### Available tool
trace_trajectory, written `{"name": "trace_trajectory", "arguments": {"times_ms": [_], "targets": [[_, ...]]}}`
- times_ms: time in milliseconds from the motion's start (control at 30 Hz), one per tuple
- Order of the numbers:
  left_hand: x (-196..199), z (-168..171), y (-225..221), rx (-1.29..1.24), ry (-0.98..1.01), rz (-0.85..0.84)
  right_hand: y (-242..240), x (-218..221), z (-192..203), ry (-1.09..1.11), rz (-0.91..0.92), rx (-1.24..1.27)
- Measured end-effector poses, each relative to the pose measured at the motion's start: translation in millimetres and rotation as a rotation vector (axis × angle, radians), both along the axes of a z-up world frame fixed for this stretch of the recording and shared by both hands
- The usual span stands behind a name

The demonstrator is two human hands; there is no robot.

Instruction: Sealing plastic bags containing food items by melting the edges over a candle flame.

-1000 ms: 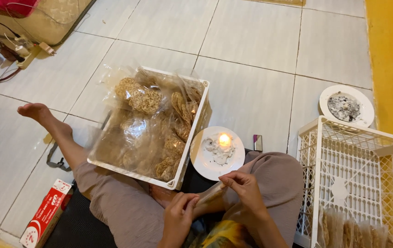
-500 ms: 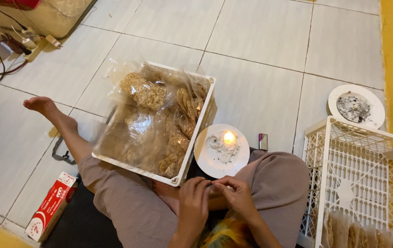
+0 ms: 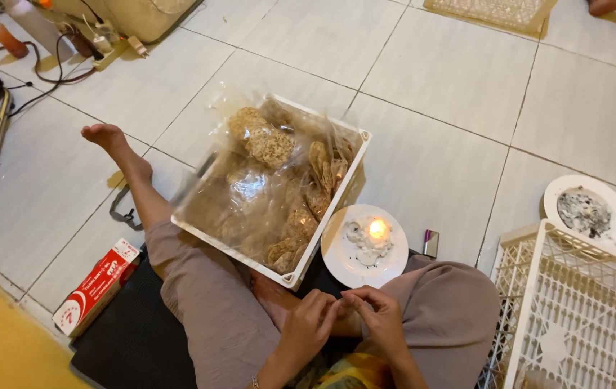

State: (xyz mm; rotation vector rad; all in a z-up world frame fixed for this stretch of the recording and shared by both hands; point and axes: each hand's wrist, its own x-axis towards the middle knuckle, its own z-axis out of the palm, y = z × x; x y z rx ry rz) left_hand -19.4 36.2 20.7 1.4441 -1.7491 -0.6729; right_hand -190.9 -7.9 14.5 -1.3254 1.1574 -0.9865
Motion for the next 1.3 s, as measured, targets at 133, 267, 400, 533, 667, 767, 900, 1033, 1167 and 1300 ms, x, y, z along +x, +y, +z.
{"name": "trace_trajectory", "arguments": {"times_ms": [133,267,400,533,667,767,900,1033,1167,1300], "targets": [[1,8,-4,0.08,0.065,-0.045,-2,-7,-5,-0.047,0.023,0.087],[5,7,-7,0.073,0.05,-0.065,-10,-18,-3,-0.049,0.132,0.177],[6,12,-9,0.052,0.027,-0.082,-5,-14,9,-0.069,0.188,0.252],[5,13,-8,0.1,-0.001,-0.09,1,-9,10,-0.145,0.156,0.259],[10,11,-3,0.156,-0.04,-0.103,2,-7,-5,-0.059,0.093,0.206],[18,2,-1,0.222,-0.009,-0.159,2,-4,-12,-0.031,0.125,0.123],[23,2,2,0.229,0.023,-0.177,3,1,-13,-0.051,0.129,0.083],[28,11,-4,0.297,0.044,-0.174,-6,7,-14,-0.004,0.064,0.108],[27,25,-4,0.387,0.112,-0.171,-6,7,-19,-0.023,0.003,0.07],[24,23,-9,0.467,0.108,-0.152,-10,6,-16,0.003,-0.035,0.003]]}}
